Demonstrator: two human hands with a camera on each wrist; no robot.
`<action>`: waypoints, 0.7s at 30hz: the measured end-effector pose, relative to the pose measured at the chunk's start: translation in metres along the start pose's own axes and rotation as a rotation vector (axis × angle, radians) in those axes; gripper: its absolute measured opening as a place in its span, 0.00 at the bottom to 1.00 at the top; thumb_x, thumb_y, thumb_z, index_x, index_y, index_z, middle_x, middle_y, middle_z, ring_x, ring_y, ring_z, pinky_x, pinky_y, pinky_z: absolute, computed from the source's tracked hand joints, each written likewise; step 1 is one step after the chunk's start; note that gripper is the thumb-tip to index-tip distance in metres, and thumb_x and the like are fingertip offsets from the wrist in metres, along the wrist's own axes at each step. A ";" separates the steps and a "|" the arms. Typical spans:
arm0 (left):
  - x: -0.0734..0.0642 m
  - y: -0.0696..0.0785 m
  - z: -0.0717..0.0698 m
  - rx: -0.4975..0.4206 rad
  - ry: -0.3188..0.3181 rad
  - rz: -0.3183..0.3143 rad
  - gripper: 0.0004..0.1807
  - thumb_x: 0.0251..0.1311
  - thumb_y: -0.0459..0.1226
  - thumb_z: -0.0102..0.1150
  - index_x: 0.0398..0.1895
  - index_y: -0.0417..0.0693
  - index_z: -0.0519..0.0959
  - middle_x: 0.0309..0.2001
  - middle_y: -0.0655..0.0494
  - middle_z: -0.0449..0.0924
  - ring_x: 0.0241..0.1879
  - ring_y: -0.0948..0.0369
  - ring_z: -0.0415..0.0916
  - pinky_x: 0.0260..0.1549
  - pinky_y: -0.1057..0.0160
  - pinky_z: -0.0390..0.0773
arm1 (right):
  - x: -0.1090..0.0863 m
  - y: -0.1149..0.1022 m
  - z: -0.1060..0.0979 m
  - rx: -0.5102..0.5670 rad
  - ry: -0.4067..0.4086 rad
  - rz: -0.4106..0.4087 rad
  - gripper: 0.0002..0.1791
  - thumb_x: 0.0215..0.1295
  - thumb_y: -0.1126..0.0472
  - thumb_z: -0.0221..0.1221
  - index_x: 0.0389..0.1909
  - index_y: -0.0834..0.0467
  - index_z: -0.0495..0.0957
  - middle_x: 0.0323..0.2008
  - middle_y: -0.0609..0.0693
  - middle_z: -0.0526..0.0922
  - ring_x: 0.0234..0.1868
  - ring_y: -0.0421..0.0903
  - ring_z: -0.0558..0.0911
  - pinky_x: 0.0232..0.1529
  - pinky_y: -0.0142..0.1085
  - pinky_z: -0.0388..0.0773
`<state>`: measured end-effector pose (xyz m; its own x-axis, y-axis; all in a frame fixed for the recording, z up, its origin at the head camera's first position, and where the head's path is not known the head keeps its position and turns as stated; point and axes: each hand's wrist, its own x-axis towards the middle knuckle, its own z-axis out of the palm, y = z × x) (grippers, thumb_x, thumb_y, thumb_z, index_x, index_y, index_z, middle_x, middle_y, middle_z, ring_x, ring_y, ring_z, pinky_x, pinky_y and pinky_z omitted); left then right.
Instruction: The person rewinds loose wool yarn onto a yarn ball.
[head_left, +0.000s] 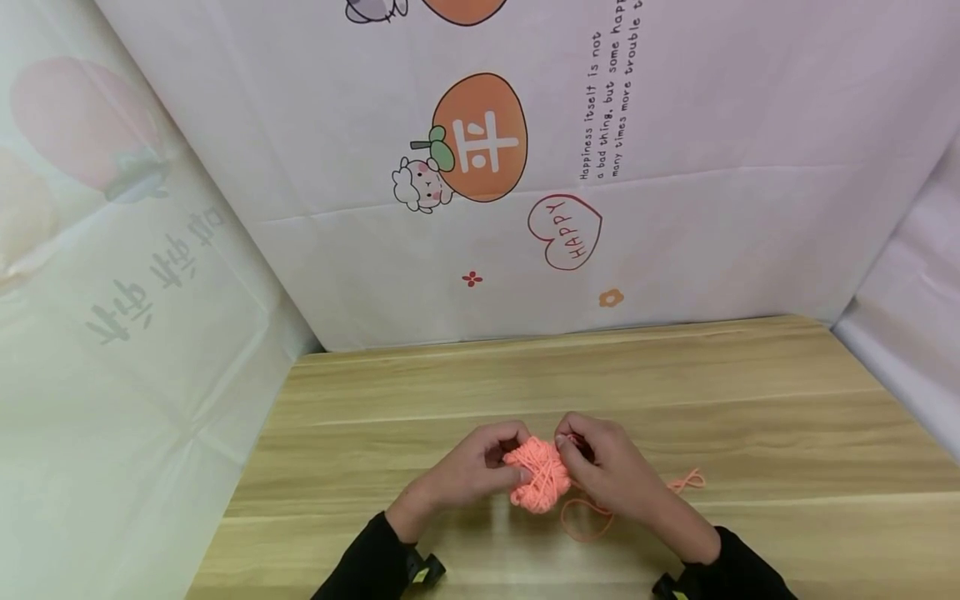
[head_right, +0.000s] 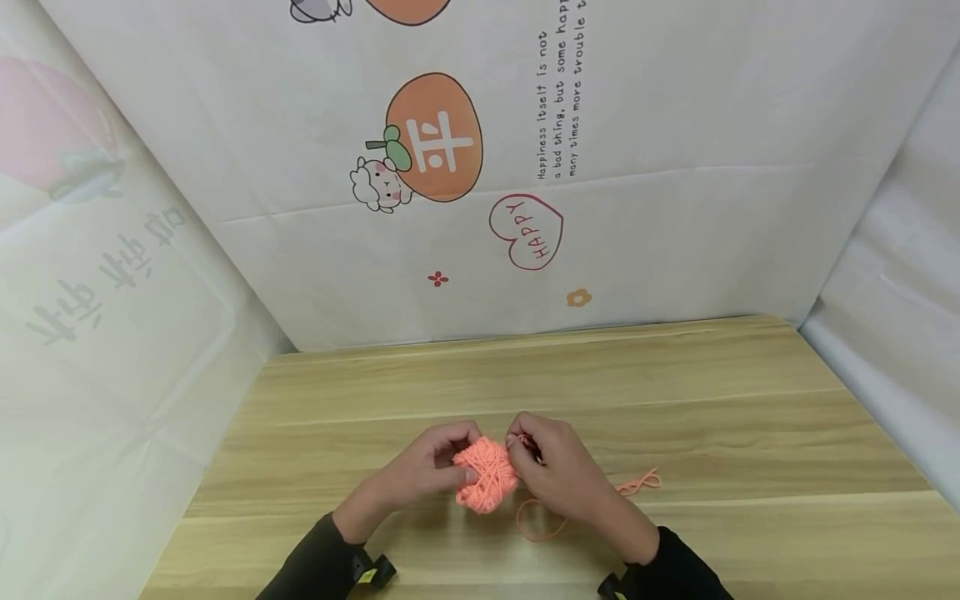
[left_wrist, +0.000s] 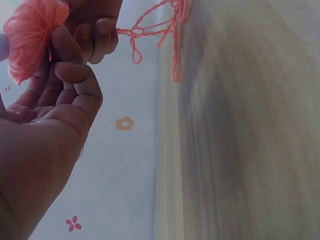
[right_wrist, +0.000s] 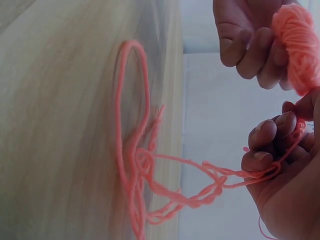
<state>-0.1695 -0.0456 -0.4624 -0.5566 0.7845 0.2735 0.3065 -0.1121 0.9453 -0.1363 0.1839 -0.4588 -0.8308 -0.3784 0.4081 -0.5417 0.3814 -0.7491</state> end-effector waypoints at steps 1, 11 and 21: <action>0.000 0.000 0.000 -0.014 -0.005 0.007 0.07 0.61 0.33 0.55 0.40 0.41 0.73 0.34 0.53 0.74 0.33 0.63 0.72 0.28 0.69 0.76 | 0.000 0.000 0.000 0.000 0.000 0.002 0.10 0.74 0.62 0.50 0.32 0.46 0.73 0.17 0.40 0.69 0.15 0.35 0.65 0.14 0.27 0.65; 0.000 0.001 0.000 -0.149 -0.031 0.048 0.09 0.60 0.28 0.58 0.41 0.34 0.72 0.35 0.48 0.75 0.33 0.62 0.74 0.29 0.70 0.78 | 0.000 0.001 0.002 -0.025 0.008 0.043 0.11 0.75 0.61 0.50 0.32 0.44 0.73 0.20 0.38 0.71 0.18 0.35 0.67 0.15 0.31 0.68; 0.000 0.003 0.000 -0.219 -0.003 0.090 0.12 0.59 0.26 0.61 0.44 0.33 0.71 0.39 0.47 0.76 0.36 0.60 0.76 0.33 0.69 0.79 | -0.001 0.003 0.005 -0.011 -0.003 0.000 0.12 0.73 0.62 0.52 0.32 0.42 0.74 0.20 0.37 0.70 0.18 0.34 0.67 0.15 0.28 0.66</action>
<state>-0.1684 -0.0465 -0.4591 -0.5323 0.7672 0.3578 0.1798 -0.3106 0.9334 -0.1368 0.1807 -0.4643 -0.8303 -0.3808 0.4070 -0.5434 0.3906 -0.7431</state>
